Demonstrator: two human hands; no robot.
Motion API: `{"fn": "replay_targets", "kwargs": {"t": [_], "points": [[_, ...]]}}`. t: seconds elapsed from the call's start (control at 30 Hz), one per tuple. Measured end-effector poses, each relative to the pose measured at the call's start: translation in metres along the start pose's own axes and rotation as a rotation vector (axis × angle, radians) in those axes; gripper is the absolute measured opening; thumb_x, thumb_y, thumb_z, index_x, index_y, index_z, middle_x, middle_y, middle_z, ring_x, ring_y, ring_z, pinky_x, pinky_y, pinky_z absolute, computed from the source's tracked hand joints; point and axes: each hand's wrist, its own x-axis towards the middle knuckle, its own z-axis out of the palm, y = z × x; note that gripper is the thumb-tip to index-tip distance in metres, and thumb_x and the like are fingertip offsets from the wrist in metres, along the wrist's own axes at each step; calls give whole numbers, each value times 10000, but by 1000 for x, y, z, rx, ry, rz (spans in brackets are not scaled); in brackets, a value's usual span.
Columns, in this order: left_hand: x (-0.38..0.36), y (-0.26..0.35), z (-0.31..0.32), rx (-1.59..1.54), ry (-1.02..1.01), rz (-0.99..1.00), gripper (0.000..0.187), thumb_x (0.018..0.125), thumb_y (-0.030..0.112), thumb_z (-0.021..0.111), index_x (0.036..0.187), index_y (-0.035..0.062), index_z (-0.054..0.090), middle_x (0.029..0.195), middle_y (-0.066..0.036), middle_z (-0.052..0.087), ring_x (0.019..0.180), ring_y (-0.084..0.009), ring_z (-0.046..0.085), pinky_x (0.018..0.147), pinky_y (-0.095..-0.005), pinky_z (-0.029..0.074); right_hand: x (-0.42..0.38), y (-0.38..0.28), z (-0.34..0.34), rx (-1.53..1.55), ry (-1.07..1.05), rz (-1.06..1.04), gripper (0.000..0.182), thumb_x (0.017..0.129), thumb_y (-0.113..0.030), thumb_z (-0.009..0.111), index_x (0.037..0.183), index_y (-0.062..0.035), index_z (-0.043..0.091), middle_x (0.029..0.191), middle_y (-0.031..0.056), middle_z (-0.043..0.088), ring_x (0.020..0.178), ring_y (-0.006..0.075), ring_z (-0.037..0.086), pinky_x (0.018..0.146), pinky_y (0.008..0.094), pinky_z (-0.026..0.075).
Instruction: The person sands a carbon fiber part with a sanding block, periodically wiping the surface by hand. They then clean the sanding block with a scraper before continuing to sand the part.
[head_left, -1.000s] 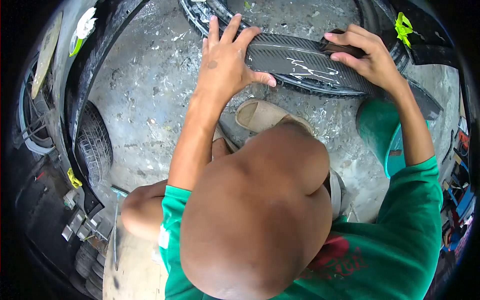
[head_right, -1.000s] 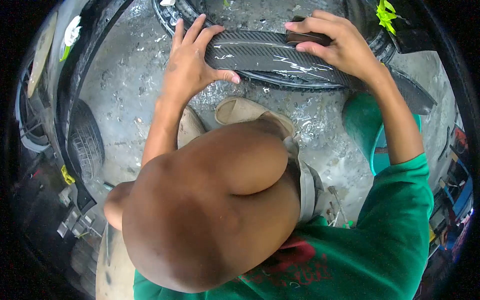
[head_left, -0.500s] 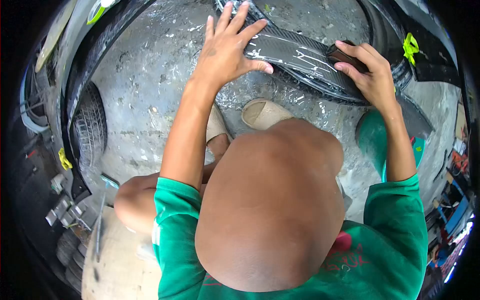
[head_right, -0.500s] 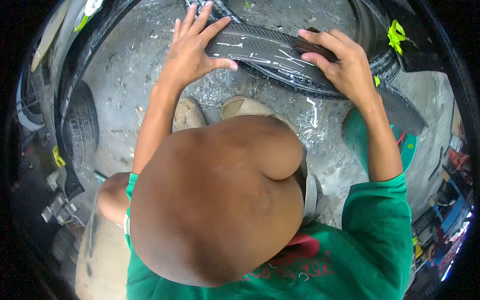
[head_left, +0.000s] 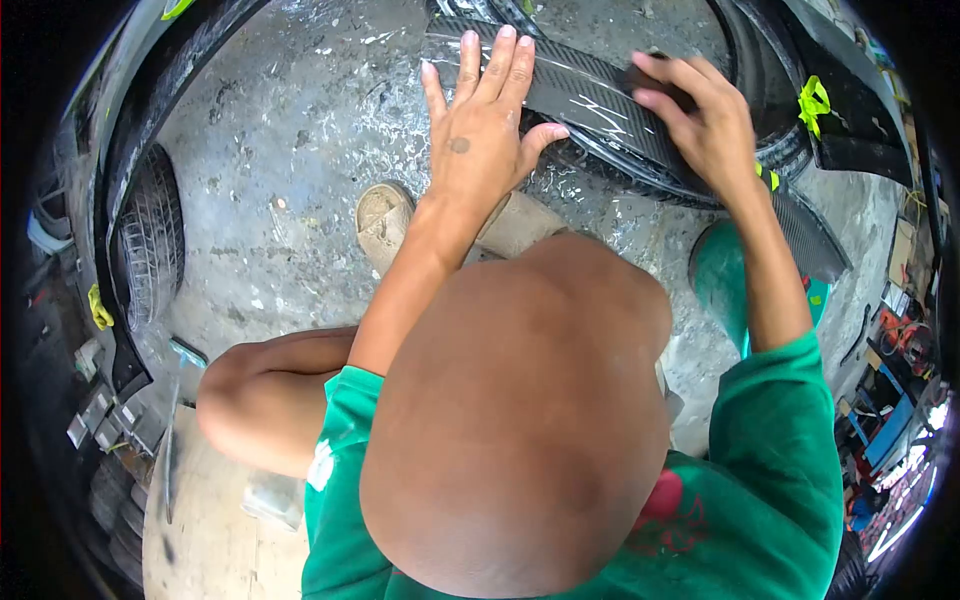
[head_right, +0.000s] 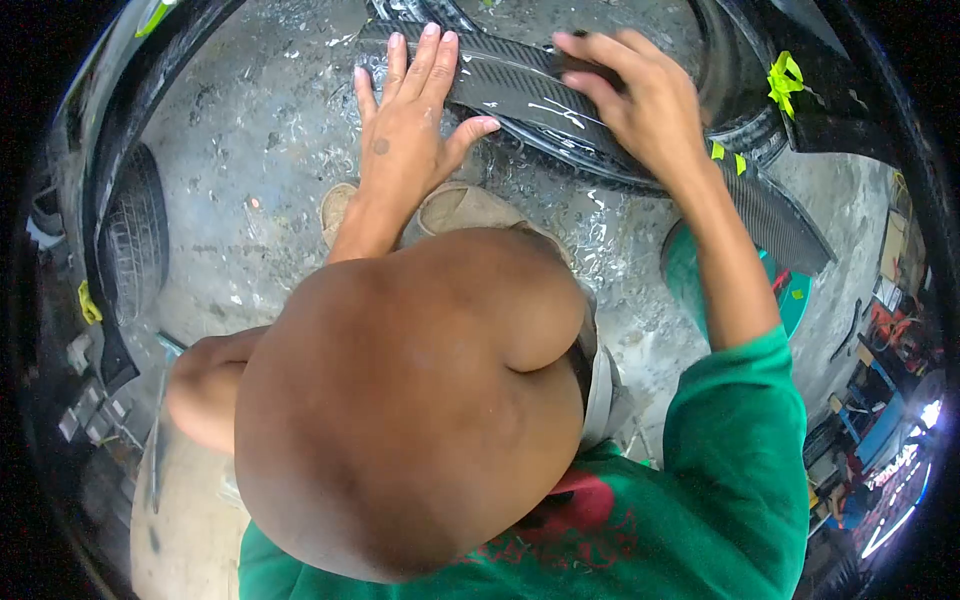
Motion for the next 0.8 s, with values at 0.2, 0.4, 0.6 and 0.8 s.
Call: {"fn": "replay_targets", "kwargs": {"t": [0.2,0.4,0.6,0.8], "points": [[22,-1,-24,110,-134,-77,973,739,721,778,1553,244,540,1663,-96,430,1565,-414,302,1160,-817,149,53,-22,32,130,28,-135,308,874,-229,800,1164,-133,761,952,131,663,865,374,674,738,437,544],[39,-26,-23,-42,-16,-81,740,722,626,853,1357,266,730,1547,-105,573,1527,-425,372,1219,-597,341,19,11,4,151,-27,-224,422,872,-124,823,1288,-159,760,938,77,703,844,261,674,797,349,554],[46,-17,-24,-167,25,-129,499,741,315,909,1150,54,792,1311,-214,694,1237,-389,639,1073,-428,512,56,-28,44,99,98,-178,295,878,-227,788,1163,-153,758,943,126,660,852,386,671,734,454,546],[59,-26,-22,-70,-88,-220,594,727,558,881,1198,204,810,1459,-115,646,1475,-387,468,1192,-460,419,26,0,19,24,-62,-113,393,910,-227,800,1299,-215,742,1033,62,738,966,289,727,831,372,580]]}}
